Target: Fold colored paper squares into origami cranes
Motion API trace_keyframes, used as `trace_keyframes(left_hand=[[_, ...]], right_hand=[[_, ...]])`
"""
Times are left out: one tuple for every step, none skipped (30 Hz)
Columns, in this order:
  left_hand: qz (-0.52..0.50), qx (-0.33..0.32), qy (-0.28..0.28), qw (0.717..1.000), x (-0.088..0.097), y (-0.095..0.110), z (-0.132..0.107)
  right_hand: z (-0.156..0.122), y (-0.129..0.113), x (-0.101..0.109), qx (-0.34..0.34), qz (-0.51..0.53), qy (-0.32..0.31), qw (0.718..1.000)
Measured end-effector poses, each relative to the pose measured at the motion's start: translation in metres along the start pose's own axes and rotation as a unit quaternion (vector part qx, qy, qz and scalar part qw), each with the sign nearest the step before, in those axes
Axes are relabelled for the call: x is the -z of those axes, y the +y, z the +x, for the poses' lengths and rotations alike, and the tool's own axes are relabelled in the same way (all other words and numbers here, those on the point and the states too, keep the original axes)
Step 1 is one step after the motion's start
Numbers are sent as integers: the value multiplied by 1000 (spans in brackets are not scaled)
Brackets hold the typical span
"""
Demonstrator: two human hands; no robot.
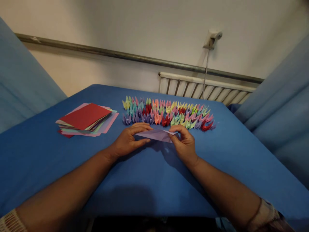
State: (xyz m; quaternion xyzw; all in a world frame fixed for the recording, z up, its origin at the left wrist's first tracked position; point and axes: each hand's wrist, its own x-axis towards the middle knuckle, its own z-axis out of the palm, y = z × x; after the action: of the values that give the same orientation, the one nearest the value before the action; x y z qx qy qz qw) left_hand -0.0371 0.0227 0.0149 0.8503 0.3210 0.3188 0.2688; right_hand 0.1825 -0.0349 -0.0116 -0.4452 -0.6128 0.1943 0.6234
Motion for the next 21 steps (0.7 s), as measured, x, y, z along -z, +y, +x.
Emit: trace_keyframes(left_hand=[[9,-19,29,999,3,1,0],[23,-42,63,997,5,2,-2],[43,-68,96,992,7,4,-3],[65,-99,124,985,9,7,-6],[86,-133,135,978,11,10,-9],[103,-164,131,972,13,14,-11],[119,-191,121,967,13,18,-14],[131,-214,108,962,14,21,-17],[144,-229,85,959,13,25,-18],[155,-239,56,957,11,28,-19],[164,-243,24,956,9,31,-20],[171,-243,-7,955,7,34,-20],[176,-240,-35,954,4,36,-19],[178,-234,-58,954,1,37,-19],[181,-225,-78,954,-2,38,-18],[182,-214,-96,955,-5,38,-18],[183,-202,-113,956,-7,38,-17],[183,-190,-129,956,-9,37,-17],[181,-177,-144,957,-11,36,-17],[178,-164,-155,958,-12,34,-17],[174,-150,-162,960,-14,31,-17]], right_hand=[[1,0,1,19,14,18,1000],[1,1,2,37,18,28,999],[2,3,2,54,13,34,998],[2,5,3,69,-1,37,997],[3,8,4,83,-25,41,995],[4,9,5,103,-55,46,992],[5,10,7,129,-88,47,987],[6,10,9,162,-123,40,978],[6,9,11,198,-157,23,967],[6,7,13,232,-191,-8,954],[6,5,15,259,-222,-45,939],[5,2,17,276,-249,-75,925],[4,-1,19,284,-274,-97,914],[3,-4,20,286,-298,-111,904],[2,-6,21,285,-321,-125,895],[2,-9,21,281,-342,-145,885],[2,-10,21,276,-360,-177,874],[2,-12,20,267,-376,-220,860],[3,-13,19,255,-387,-270,844],[4,-14,18,239,-393,-322,827],[5,-14,18,219,-396,-374,809]])
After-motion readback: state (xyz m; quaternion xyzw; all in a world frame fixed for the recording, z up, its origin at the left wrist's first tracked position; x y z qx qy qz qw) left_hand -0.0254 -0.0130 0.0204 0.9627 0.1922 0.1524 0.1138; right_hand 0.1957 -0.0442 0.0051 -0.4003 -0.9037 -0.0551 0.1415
